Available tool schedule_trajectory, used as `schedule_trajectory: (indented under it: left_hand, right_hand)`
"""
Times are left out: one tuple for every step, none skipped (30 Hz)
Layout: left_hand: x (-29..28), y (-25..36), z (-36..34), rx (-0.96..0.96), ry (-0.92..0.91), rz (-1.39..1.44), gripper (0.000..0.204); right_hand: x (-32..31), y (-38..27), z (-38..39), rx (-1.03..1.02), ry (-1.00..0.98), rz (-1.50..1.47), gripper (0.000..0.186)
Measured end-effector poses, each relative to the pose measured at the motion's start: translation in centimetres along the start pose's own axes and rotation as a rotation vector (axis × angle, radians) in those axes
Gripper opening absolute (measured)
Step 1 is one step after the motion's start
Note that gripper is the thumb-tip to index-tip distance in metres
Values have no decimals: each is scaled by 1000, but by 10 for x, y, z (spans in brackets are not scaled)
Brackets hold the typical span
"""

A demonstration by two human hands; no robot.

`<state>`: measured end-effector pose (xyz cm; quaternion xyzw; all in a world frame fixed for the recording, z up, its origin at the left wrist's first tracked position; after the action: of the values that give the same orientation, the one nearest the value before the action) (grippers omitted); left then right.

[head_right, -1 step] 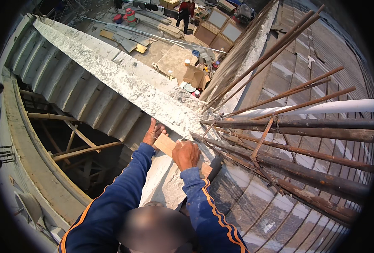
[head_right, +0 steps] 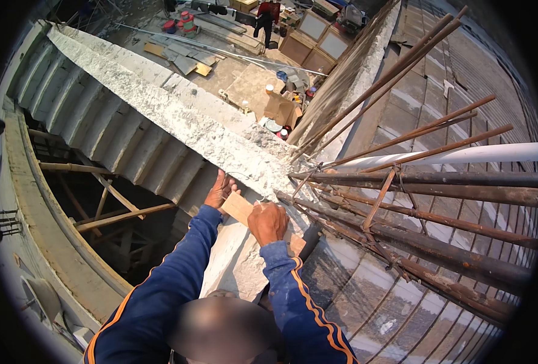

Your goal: The person uses a hammer to tap a wooden block against a concrete wall, then measures the wall with a tape measure and marks it with a pen. The person repeats the measuring and marking process multiple times.

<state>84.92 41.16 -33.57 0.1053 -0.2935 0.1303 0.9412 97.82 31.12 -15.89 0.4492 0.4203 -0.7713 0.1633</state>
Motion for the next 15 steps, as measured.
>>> schedule_trajectory:
  left_hand:
    - [1,4,-3,24,-36,22,40]
    - [-6,3,-9,12,-6,78,35]
    - [-8,1,-17,-6,-48,132,20]
    - [-10,0,-24,5,-104,115,18]
    - [-14,2,-38,11,-111,109,16]
    - [-18,-3,-45,15,-189,133,15]
    - [-50,-13,-53,24,43,89,13]
    - [-72,-20,-60,34,195,-6,13]
    - [-98,-26,-61,46,356,-110,13]
    - [-121,-20,-53,106,613,-477,14]
    - [-142,-26,-44,31,799,-672,15]
    - [-143,-24,-30,163,880,-927,19]
    - [-147,-28,-10,225,996,-1126,23]
    - [-148,-36,-5,169,960,-1246,24]
    - [-151,-45,3,121,934,-1358,27]
  right_hand:
    - [0,0,-1,-8,16,-9,37]
    - [1,1,0,0,11,-7,37]
    - [0,2,-2,-6,29,-39,37]
    - [1,3,-1,2,26,-60,37]
    - [-2,1,-4,-20,64,-93,37]
    - [1,5,-3,23,16,-91,37]
    - [1,6,-5,44,-1,-99,37]
    - [0,6,-5,49,-1,-110,36]
    - [1,10,-5,108,-22,-137,36]
    - [0,10,-5,131,-28,-158,35]
    - [-1,11,-6,152,-23,-178,35]
    - [0,13,-5,194,-32,-198,35]
    - [-1,13,-6,197,-32,-202,36]
    - [0,14,-6,221,-47,-208,36]
    - [1,15,-6,246,-63,-214,37]
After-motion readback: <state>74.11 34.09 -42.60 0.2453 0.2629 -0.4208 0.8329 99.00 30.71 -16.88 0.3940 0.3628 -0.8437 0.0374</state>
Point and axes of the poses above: each hand's wrist, its own z-axis away from the middle knuckle, its own x-axis out of the palm, y = z × x, the point moved 9 cm from there along -z, towards the middle knuckle, and after that the axes turned 12 degrees about -x, right-handed, at the moved point
